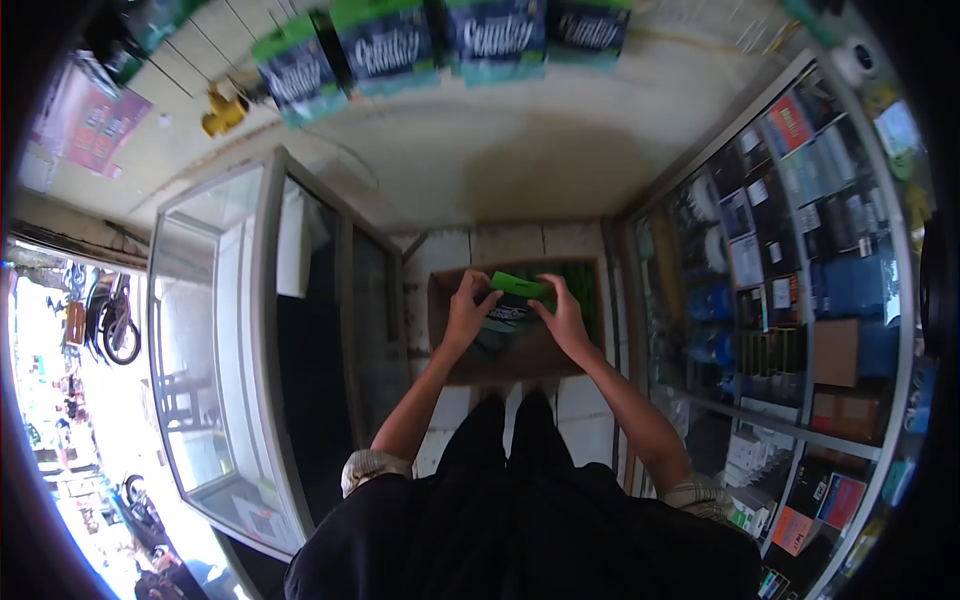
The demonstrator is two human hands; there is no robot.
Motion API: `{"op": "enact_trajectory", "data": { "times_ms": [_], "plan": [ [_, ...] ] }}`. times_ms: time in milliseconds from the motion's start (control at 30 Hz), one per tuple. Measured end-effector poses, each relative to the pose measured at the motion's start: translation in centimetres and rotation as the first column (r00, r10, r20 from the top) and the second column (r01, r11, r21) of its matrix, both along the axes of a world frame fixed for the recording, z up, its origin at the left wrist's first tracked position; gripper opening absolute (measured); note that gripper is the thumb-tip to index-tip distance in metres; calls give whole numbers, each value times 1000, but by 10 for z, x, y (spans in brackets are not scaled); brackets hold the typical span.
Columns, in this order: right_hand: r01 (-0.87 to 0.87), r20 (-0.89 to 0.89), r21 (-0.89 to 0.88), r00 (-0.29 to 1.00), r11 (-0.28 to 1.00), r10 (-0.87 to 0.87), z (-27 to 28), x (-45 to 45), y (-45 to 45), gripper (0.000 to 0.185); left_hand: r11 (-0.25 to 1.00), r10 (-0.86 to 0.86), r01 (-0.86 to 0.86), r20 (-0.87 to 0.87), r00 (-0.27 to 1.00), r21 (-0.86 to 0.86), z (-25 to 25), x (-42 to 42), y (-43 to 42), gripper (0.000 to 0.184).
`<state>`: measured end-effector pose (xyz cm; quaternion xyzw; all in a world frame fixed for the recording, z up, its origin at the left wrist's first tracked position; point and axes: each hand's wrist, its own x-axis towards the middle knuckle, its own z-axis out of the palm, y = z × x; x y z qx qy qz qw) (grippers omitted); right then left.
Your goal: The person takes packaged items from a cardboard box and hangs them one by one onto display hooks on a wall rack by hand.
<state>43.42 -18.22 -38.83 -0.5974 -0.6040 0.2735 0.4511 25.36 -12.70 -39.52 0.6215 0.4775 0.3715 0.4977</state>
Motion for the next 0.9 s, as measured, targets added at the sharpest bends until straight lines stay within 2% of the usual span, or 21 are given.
{"op": "enact_trajectory", "data": {
  "times_ms": [33,67,100,133,167,200,233,267,333,367,400,433,467,533,567,600,667,800,900],
  "plan": [
    [7,18,50,1000,999,-8,25,7,3,45,999,35,-37,120,992,16,22,8,7,27],
    [30,-38,99,999,995,-26,50,13,6,47,997,21,-30,141,990,65,45,17,14,27],
    [52,-95,147,995,988,-38,74,20,11,50,998,27,-40,260,965,44,73,27,19,28],
    [57,-78,194,996,979,-43,101,27,17,50,999,30,-40,375,926,20,102,37,24,28],
    [96,-175,211,983,973,-59,126,32,21,52,999,14,-30,450,893,27,129,48,28,29],
    [131,-272,221,960,966,-69,149,36,23,53,998,-11,-23,465,885,66,156,58,30,29],
    [159,-323,306,945,939,-55,170,41,28,53,991,-11,-60,526,850,118,181,69,32,29],
    [161,-311,338,949,927,-51,186,47,36,53,982,-14,-100,585,811,162,199,79,36,30],
    [220,-238,539,966,813,-104,219,58,51,51,956,-50,-126,571,819,264,223,95,48,27],
    [243,-235,590,964,770,-124,236,61,57,43,924,-94,-139,565,820,356,237,103,53,25],
    [241,-231,608,965,756,-122,249,64,64,43,884,-136,-152,553,822,443,250,109,57,25],
    [241,-182,631,970,737,-162,260,68,71,39,846,-108,-194,516,850,497,261,114,61,30],
    [242,-135,651,970,719,-204,270,72,79,35,836,-120,-195,518,847,513,269,118,67,30],
    [244,-154,664,969,707,-191,280,80,98,30,762,-34,-254,428,903,596,282,126,79,36],
    [226,-103,686,971,692,-215,284,84,106,29,737,-25,-260,410,912,624,280,130,89,41],
    [208,-53,704,969,679,-241,286,87,115,28,729,-30,-261,411,911,632,279,134,96,41],
    [214,-63,741,966,637,-251,282,92,133,29,724,27,-267,361,932,636,274,140,109,40],
    [229,-61,684,964,692,-259,264,101,159,30,731,84,-275,317,945,625,257,152,133,43],
    [234,-35,671,958,703,-285,251,107,177,32,709,122,-240,219,968,664,243,159,154,51]
  ]
}}
